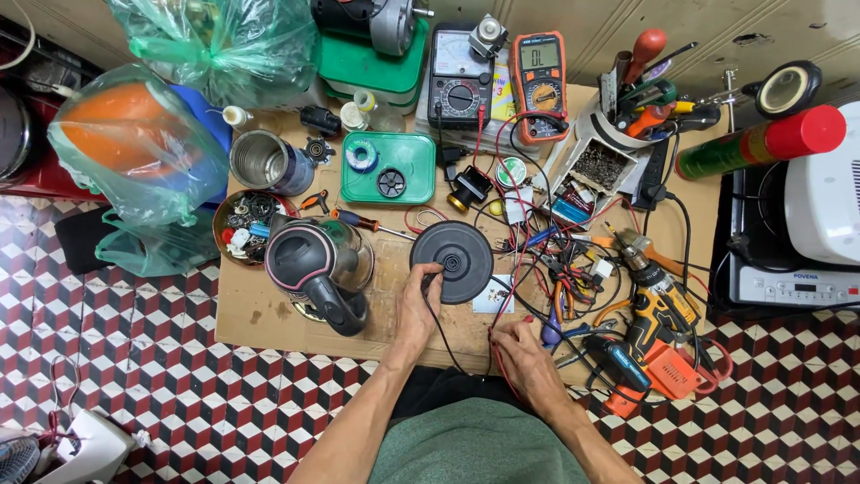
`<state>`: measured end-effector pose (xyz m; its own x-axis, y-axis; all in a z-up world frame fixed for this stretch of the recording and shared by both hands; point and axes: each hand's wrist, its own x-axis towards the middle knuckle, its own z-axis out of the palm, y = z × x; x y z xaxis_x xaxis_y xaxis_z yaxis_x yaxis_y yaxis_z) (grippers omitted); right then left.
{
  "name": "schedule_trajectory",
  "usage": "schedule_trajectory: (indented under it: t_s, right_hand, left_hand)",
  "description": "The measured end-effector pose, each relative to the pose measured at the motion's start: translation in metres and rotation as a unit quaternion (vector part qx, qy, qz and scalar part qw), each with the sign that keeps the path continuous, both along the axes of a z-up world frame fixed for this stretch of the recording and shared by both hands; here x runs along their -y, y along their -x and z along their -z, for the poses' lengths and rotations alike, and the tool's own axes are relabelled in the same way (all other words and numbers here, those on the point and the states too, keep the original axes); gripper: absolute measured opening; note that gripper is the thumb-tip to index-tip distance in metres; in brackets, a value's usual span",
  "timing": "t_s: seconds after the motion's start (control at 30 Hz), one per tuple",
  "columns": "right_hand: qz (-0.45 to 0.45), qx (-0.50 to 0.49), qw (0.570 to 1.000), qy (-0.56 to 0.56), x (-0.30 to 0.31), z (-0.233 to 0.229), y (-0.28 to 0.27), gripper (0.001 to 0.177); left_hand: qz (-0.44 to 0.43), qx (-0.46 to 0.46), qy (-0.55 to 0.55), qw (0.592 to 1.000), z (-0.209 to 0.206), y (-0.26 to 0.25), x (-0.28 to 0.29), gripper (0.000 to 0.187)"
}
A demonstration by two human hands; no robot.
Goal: Disassembling, testing, and repairing an electric kettle using a multimeter and power tools.
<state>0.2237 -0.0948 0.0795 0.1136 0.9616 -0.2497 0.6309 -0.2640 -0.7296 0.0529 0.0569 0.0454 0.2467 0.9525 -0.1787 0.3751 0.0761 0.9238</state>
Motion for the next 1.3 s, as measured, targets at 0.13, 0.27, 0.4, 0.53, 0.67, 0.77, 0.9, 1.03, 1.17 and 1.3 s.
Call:
schedule_trajectory:
  t_s: [0.13, 0.27, 0.4, 0.53, 0.67, 0.77, 0.9, 1.03, 1.17, 1.3]
  right_hand:
    - [-0.005, 0.039, 0.999, -0.03, 0.0, -0.017, -0.004, 0.026]
    - [0.054, 0.056, 0.988, -0.137, 0.001, -0.029, -0.006, 0.025]
    - [0.09, 0.043, 0.987, -0.125, 0.002, -0.022, -0.007, 0.025]
    - [0.101, 0.026, 0.99, -0.097, 0.002, -0.013, -0.006, 0.024]
    - [0.107, 0.021, 0.989, -0.1, -0.002, -0.009, -0.011, 0.024]
    - [0.132, 0.02, 0.986, -0.102, -0.016, -0.029, -0.011, 0.024]
    - [0.175, 0.008, 0.973, -0.153, -0.054, -0.064, -0.007, 0.025]
    - [0.082, 0.048, 0.966, -0.24, -0.086, -0.08, -0.007, 0.03]
    - [0.008, 0.088, 0.948, -0.305, -0.096, -0.1, -0.003, 0.04]
    - [0.08, 0.142, 0.911, -0.378, -0.109, -0.133, -0.025, 0.036]
  left_hand:
    - [-0.008, -0.025, -0.016, 1.0, -0.006, -0.001, 0.001, 0.017]
    - [-0.001, -0.015, -0.016, 1.0, -0.007, 0.002, 0.003, 0.023]
    - [-0.012, -0.049, 0.05, 0.997, -0.011, -0.001, 0.005, 0.026]
    - [-0.008, -0.043, 0.0, 0.999, 0.0, 0.004, 0.014, 0.027]
    - [-0.008, -0.039, 0.004, 0.999, -0.012, 0.0, 0.008, 0.028]
    - [-0.012, -0.045, 0.034, 0.998, -0.036, -0.003, 0.004, 0.028]
    - [0.052, -0.017, -0.092, 0.994, -0.071, -0.012, 0.004, 0.024]
    - [0.056, -0.037, -0.144, 0.987, -0.089, -0.025, 0.003, 0.027]
    - [0.001, -0.036, -0.05, 0.998, -0.104, -0.019, -0.003, 0.025]
    - [-0.119, 0.081, 0.119, 0.982, -0.115, -0.01, -0.019, 0.031]
